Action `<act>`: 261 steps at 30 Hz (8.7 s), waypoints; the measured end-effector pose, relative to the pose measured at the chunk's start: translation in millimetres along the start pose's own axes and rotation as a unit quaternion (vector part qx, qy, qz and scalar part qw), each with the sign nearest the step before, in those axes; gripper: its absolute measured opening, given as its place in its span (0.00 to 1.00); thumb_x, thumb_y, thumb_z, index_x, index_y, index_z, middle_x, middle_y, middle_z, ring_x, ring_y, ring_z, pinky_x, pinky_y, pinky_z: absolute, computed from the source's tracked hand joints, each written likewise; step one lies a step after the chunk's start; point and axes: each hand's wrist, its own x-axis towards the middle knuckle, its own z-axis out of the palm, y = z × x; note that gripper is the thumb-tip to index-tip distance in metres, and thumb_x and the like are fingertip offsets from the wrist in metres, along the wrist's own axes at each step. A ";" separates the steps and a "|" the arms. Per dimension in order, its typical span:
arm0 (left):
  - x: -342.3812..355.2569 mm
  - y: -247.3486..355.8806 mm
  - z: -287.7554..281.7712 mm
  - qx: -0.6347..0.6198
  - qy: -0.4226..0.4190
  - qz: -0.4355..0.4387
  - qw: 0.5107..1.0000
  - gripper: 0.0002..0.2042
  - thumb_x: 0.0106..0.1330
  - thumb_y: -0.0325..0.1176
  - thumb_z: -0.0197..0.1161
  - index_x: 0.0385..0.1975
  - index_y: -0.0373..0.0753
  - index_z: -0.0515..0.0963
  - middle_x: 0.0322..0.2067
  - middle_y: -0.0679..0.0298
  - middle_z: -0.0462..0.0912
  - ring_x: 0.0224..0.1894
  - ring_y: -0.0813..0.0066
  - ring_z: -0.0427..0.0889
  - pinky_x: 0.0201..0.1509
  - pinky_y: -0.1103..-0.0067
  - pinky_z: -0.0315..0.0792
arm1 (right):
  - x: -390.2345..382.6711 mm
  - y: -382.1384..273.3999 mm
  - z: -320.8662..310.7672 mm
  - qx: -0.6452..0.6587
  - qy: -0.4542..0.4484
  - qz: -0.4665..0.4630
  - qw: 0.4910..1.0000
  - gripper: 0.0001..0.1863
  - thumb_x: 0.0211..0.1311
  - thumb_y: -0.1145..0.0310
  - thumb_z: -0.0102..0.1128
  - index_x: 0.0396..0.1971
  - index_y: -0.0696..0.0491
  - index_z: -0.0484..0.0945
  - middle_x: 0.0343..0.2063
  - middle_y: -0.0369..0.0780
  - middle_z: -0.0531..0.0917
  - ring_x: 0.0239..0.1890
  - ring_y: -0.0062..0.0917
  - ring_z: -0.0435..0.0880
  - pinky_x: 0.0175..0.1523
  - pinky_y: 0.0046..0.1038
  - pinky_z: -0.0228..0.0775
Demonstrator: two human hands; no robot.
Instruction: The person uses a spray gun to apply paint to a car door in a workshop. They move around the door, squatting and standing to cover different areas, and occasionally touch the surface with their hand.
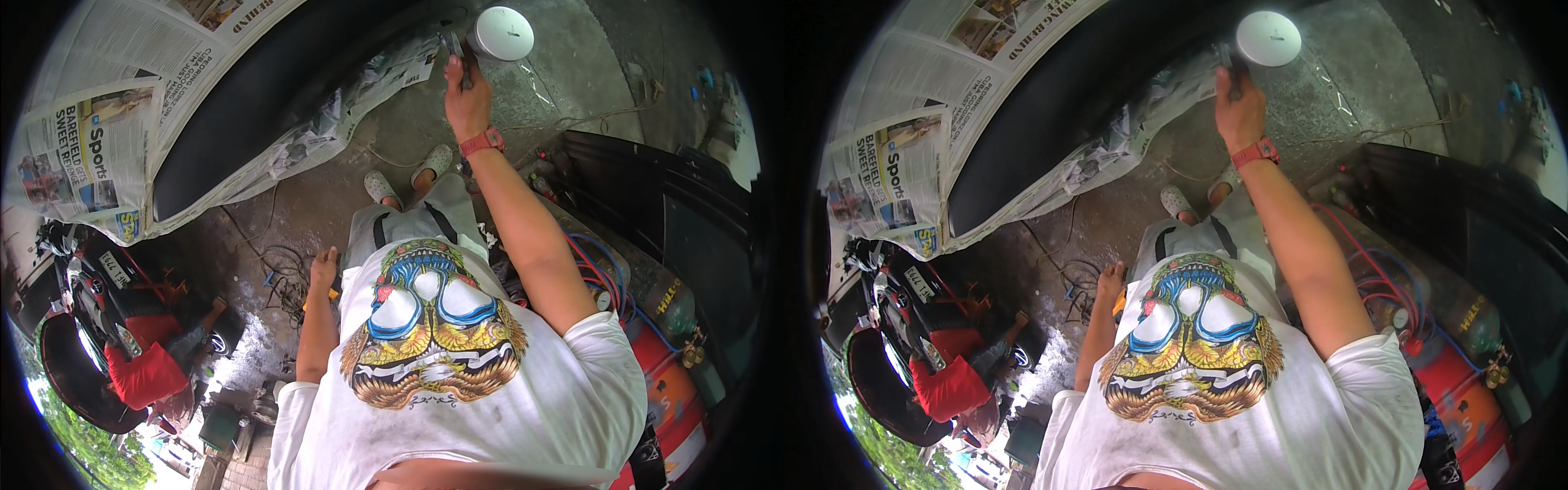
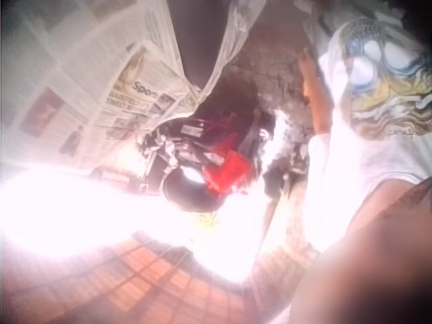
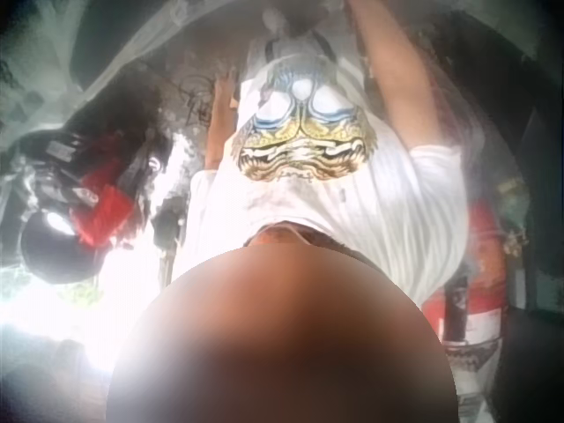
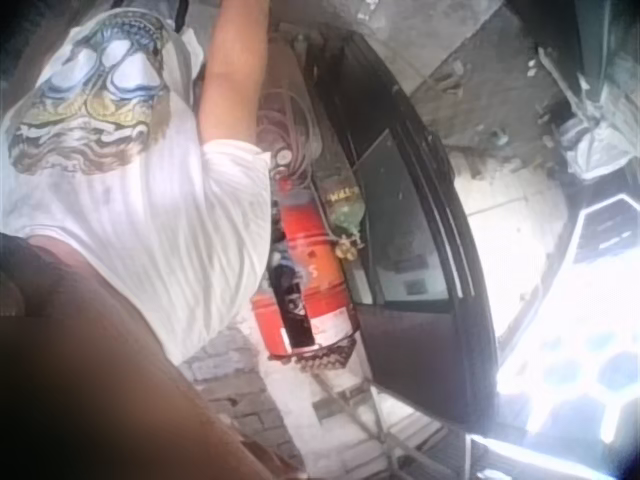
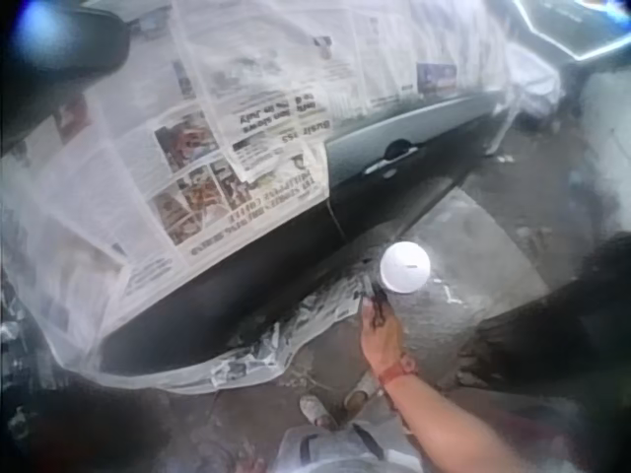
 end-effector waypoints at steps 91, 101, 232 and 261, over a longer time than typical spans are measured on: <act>25.7 46.9 18.5 -0.107 -0.024 0.015 0.994 0.23 0.81 0.50 0.64 0.47 0.31 0.86 0.35 0.61 0.91 0.38 0.74 0.87 0.46 0.73 0.80 | 21.3 -52.3 -137.6 0.171 -0.168 0.140 0.961 0.28 0.83 0.46 0.58 0.62 0.57 0.85 0.34 0.42 0.92 0.37 0.23 0.90 0.46 0.29 0.80; 24.7 102.5 2.9 0.023 0.025 0.067 0.997 0.25 0.80 0.56 0.63 0.42 0.33 0.86 0.32 0.58 0.89 0.37 0.70 0.88 0.46 0.72 0.79 | 2.4 -1.9 -105.1 0.127 -0.231 0.129 0.956 0.26 0.82 0.48 0.60 0.56 0.59 0.86 0.34 0.49 0.91 0.36 0.37 0.91 0.44 0.37 0.81; 12.6 1491.9 602.0 0.060 -0.049 0.126 0.989 0.19 0.82 0.49 0.64 0.56 0.39 0.85 0.49 0.65 0.90 0.46 0.78 0.85 0.53 0.77 0.78 | 1048.7 605.7 -736.4 0.213 -0.352 0.243 0.878 0.35 0.84 0.36 0.49 0.76 0.45 0.77 0.31 0.35 0.87 0.34 0.20 0.87 0.47 0.28 0.80; -166.2 1435.7 876.5 -0.067 0.073 -0.019 0.995 0.23 0.80 0.54 0.63 0.55 0.39 0.87 0.49 0.54 0.92 0.54 0.62 0.89 0.61 0.68 0.78 | 1256.7 712.4 -864.0 0.194 -0.298 0.182 0.917 0.36 0.84 0.36 0.46 0.61 0.54 0.86 0.31 0.37 0.90 0.27 0.18 0.83 0.25 0.23 0.71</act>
